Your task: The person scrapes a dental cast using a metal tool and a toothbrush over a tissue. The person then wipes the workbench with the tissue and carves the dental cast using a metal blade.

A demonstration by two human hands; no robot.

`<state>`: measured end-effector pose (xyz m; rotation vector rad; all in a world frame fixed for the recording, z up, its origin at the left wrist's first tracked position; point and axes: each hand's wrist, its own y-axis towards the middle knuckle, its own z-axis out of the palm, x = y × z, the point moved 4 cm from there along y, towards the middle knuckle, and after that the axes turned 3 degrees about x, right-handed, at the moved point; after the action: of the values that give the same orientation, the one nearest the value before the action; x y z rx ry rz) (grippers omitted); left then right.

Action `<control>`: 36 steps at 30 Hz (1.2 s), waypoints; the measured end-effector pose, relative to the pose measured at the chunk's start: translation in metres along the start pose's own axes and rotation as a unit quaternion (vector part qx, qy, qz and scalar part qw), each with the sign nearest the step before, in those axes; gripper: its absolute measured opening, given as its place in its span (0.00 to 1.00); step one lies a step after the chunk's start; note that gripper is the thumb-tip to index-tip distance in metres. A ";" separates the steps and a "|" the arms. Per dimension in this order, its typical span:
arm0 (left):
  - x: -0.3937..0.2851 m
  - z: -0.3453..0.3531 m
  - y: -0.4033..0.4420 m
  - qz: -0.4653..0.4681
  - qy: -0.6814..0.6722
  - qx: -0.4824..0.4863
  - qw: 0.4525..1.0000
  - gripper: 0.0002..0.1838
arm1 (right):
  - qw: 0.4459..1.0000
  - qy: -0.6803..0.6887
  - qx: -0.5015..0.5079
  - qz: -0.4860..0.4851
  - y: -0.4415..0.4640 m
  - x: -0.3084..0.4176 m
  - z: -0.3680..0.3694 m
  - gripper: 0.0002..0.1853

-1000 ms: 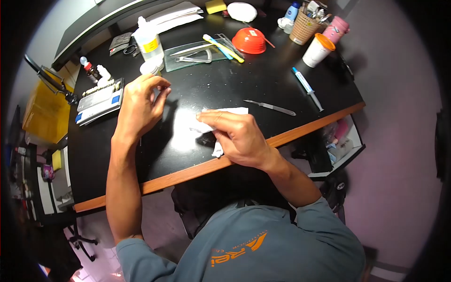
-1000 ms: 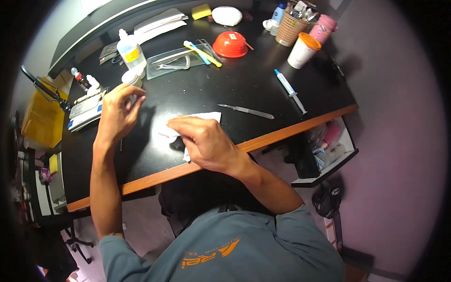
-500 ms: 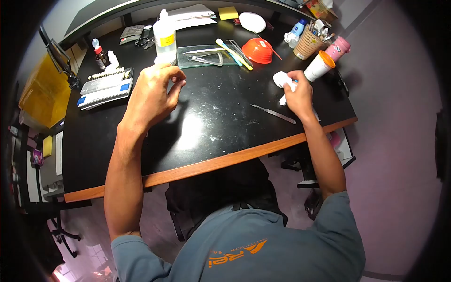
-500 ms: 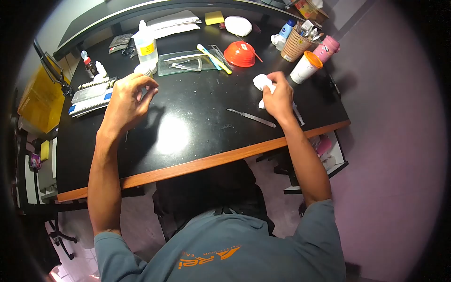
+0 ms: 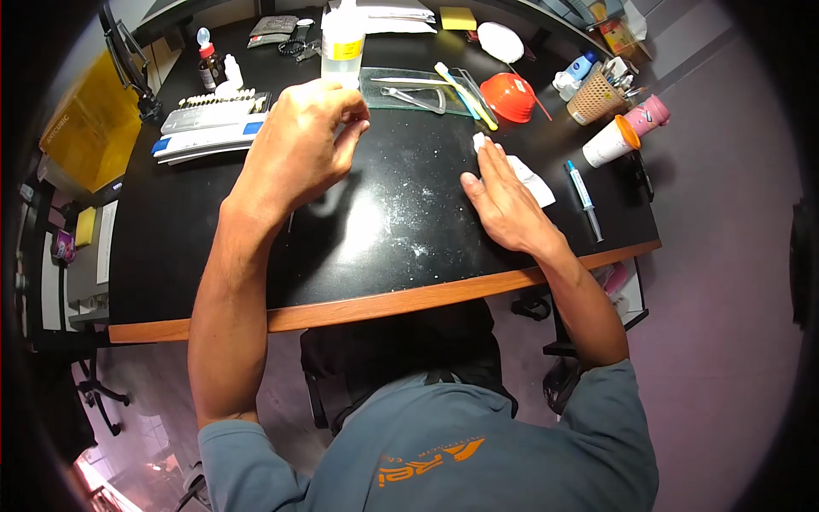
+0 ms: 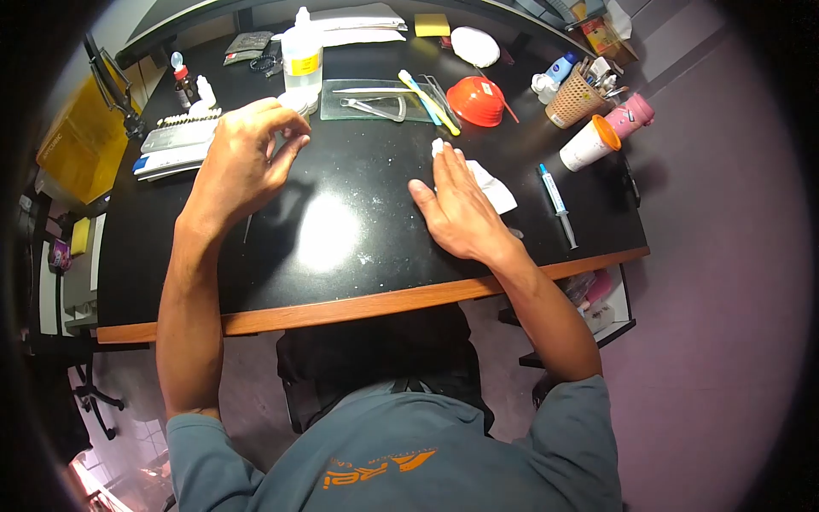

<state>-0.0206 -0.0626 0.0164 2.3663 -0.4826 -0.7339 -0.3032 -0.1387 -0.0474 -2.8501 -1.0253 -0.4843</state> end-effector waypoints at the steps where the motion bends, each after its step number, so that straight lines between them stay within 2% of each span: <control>1: -0.001 0.001 0.000 0.000 0.001 0.004 1.000 0.05 | 1.000 -0.004 0.004 -0.008 0.007 0.004 0.003 0.46; 14: 0.000 0.002 0.000 0.010 0.002 -0.003 1.000 0.04 | 0.996 0.010 0.007 -0.088 0.062 0.049 0.023 0.43; 20: 0.002 0.002 0.000 0.009 0.003 -0.003 1.000 0.05 | 0.968 0.058 0.025 -0.241 0.063 0.059 0.028 0.32; 23: 0.004 -0.001 0.001 0.005 0.010 0.002 1.000 0.05 | 0.941 0.070 0.044 -0.327 0.039 0.072 0.030 0.32; 26: 0.006 -0.001 -0.001 -0.005 0.008 -0.001 1.000 0.05 | 0.930 0.131 0.114 -0.323 0.003 0.090 0.022 0.38; 28: 0.005 -0.001 -0.001 -0.010 0.004 -0.003 1.000 0.05 | 0.918 0.173 0.096 -0.344 -0.012 0.094 0.019 0.38; 32: 0.011 0.001 -0.002 -0.007 0.010 -0.004 1.000 0.05 | 0.918 0.190 -0.012 -0.347 -0.014 0.082 0.004 0.32; 36: 0.017 0.000 -0.003 -0.013 0.016 -0.016 1.000 0.05 | 0.927 0.231 -0.092 -0.280 0.023 0.059 -0.015 0.31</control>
<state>-0.0069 -0.0692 0.0082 2.3557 -0.4248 -0.7079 -0.2497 -0.1229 -0.0133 -2.3338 -1.7378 -1.2758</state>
